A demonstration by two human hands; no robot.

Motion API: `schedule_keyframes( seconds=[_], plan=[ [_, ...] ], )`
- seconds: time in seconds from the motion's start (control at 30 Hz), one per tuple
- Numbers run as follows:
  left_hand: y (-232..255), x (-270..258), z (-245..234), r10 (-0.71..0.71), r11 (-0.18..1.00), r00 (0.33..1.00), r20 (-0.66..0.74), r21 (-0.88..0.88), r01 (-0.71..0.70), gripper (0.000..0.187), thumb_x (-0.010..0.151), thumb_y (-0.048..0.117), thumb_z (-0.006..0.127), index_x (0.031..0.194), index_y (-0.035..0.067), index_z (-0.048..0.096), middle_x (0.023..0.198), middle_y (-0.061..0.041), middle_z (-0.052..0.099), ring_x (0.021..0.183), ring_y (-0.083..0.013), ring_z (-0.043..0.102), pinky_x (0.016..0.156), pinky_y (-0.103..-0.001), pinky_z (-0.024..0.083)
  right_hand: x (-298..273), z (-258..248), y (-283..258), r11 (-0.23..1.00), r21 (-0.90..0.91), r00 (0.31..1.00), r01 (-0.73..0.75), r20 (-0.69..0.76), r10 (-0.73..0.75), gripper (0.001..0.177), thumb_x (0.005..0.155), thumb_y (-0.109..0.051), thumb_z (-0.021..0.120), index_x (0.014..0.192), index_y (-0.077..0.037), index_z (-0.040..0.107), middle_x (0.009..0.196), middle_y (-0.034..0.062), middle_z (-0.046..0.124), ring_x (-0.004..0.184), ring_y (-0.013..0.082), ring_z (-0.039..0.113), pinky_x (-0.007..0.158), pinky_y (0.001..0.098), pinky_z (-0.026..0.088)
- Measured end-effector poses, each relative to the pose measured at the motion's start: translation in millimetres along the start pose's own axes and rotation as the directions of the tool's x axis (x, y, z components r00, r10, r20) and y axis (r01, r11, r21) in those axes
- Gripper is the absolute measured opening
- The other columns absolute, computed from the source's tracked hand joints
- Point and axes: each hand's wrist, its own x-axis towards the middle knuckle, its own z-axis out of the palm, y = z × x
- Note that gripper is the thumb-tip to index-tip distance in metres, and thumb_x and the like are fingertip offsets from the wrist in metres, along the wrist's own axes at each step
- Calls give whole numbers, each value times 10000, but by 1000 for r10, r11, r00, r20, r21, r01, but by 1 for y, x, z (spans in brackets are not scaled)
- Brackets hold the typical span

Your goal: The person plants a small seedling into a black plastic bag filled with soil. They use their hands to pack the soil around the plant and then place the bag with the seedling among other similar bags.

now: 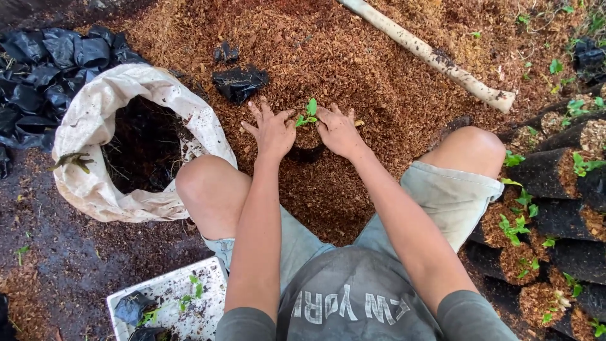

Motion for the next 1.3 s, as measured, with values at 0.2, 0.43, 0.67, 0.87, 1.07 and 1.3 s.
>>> schedule_keyframes(
  seconds=[0.2,0.43,0.67,0.87,1.07,1.3],
  plan=[
    [6,-10,-2,-26,975,1000,-7,219,27,497,910,312,731,1383,194,632,1626,-276,293,1533,-470,166,1096,-827,-21,-26,8,6,1000,-25,997,-12,-81,10,433,1005,-212,582,1427,-120,603,1440,119,606,1435,411,422,1157,731,169],
    [7,-25,-15,79,947,992,-98,318,-44,414,940,271,721,1317,123,633,1602,-269,345,1543,-449,124,1112,-798,23,-38,-7,-7,978,-192,975,87,-185,-123,320,1030,-230,592,1303,-105,701,1335,134,683,1409,339,490,1210,648,106],
    [-11,-26,-3,26,916,998,-60,402,0,351,873,284,720,1205,173,685,1582,-228,410,1534,-460,177,1075,-837,28,-40,11,6,914,-393,967,104,-175,-185,357,1045,-363,511,1185,-131,744,1227,97,732,1348,276,555,1214,631,123],
    [4,-44,-16,274,899,956,-109,383,-214,274,875,211,738,1129,110,717,1422,-226,492,1440,-420,321,1108,-766,123,-44,18,11,873,-442,863,206,-338,-375,320,1016,-368,541,1117,-145,746,1133,70,726,1174,238,617,1049,500,326],
    [-5,-41,0,468,789,880,82,410,-457,174,831,307,771,972,205,757,1118,-89,641,1211,-264,529,1090,-551,339,-50,26,5,892,-397,911,215,-249,-330,309,1004,-387,519,1003,-170,739,1045,4,722,690,190,710,561,319,553],
    [-22,-28,34,686,604,728,-9,565,-562,80,827,155,737,904,177,734,968,-65,698,938,-242,649,1063,-546,318,-56,20,-6,932,-321,952,167,-196,-237,329,994,-375,524,1042,-135,743,1107,22,705,620,242,718,574,370,566]
  ],
)
